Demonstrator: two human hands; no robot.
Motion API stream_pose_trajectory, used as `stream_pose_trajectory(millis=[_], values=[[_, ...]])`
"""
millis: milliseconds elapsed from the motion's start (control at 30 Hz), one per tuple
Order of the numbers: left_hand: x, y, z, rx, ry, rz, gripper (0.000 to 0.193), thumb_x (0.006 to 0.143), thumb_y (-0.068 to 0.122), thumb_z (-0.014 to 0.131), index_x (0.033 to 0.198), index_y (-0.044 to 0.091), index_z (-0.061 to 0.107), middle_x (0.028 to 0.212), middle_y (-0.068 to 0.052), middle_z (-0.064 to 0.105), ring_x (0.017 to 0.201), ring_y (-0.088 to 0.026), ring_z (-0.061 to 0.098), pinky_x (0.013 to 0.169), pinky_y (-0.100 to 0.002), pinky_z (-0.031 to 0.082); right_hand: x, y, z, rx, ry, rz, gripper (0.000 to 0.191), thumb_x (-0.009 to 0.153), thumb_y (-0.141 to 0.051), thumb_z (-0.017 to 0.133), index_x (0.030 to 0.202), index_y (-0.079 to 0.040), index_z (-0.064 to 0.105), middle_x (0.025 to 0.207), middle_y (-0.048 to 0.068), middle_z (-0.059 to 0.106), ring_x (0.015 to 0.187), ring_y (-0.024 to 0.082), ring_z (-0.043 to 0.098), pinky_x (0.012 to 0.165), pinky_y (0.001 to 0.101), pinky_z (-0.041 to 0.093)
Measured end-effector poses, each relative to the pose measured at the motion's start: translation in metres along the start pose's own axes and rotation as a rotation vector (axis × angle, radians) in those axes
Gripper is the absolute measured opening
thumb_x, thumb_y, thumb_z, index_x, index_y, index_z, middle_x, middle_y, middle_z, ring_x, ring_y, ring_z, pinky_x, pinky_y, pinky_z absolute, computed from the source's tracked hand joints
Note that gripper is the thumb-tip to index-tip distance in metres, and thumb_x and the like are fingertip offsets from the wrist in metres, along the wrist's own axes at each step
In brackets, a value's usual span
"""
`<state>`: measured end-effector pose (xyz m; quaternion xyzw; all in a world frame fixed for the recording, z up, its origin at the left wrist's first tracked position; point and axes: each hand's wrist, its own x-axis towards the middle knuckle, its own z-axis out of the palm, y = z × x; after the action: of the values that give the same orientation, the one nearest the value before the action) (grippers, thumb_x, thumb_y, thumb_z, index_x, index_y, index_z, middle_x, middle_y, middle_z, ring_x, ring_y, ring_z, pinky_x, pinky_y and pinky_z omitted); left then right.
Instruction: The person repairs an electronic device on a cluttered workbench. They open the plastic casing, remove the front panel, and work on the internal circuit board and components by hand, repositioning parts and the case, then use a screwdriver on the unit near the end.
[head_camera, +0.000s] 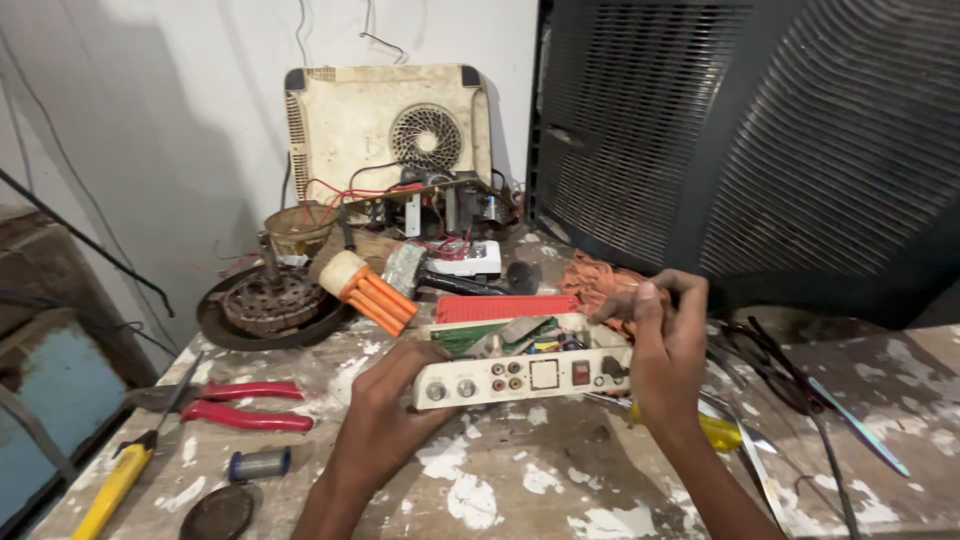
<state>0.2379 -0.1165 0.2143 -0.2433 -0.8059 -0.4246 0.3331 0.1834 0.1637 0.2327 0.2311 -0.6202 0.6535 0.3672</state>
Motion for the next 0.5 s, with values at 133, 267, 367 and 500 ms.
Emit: stream_pose_trajectory(millis=[133, 267, 367, 500], values=[[-0.013, -0.080, 0.055, 0.030, 0.054, 0.076, 0.041, 0.063, 0.003, 0.088, 0.100, 0.002, 0.070, 0.098, -0.010, 0.073, 0.089, -0.025, 0.073, 0.076, -0.035, 0.058, -0.018, 0.103, 0.001, 0.078, 0.015, 0.182, 0.013, 0.111, -0.019, 0.043, 0.111, -0.006, 0.043, 0.079, 0.008, 0.067, 0.073, 0.011, 0.066, 0.070, 0.0266, 0.056], [-0.022, -0.124, 0.153, 0.047, 0.063, 0.087, 0.040, 0.064, 0.005, 0.089, 0.100, 0.003, 0.071, 0.098, -0.010, 0.073, 0.089, -0.025, 0.074, 0.077, -0.034, 0.058, -0.032, 0.201, -0.052, 0.022, 0.048, 0.218, 0.013, 0.107, -0.019, 0.048, 0.112, -0.007, 0.046, 0.070, 0.008, 0.066, 0.062, 0.010, 0.061, 0.060, 0.0248, 0.051], [-0.020, -0.167, 0.261, 0.041, 0.081, 0.127, 0.044, 0.062, 0.003, 0.087, 0.102, 0.001, 0.070, 0.102, -0.011, 0.073, 0.093, -0.026, 0.073, 0.080, -0.035, 0.058, -0.024, 0.298, -0.127, -0.180, 0.012, 0.050, 0.014, 0.111, -0.018, 0.049, 0.108, -0.005, 0.047, 0.068, 0.006, 0.064, 0.061, 0.009, 0.059, 0.060, 0.0227, 0.048], [-0.009, -0.238, 0.369, 0.035, 0.080, 0.130, 0.043, 0.062, 0.004, 0.089, 0.100, 0.002, 0.070, 0.100, -0.009, 0.073, 0.093, -0.024, 0.073, 0.080, -0.034, 0.058, -0.013, 0.407, -0.166, -0.078, 0.015, 0.125, 0.012, 0.109, -0.018, 0.049, 0.109, -0.006, 0.046, 0.068, 0.003, 0.061, 0.060, 0.008, 0.060, 0.058, 0.0219, 0.049]])
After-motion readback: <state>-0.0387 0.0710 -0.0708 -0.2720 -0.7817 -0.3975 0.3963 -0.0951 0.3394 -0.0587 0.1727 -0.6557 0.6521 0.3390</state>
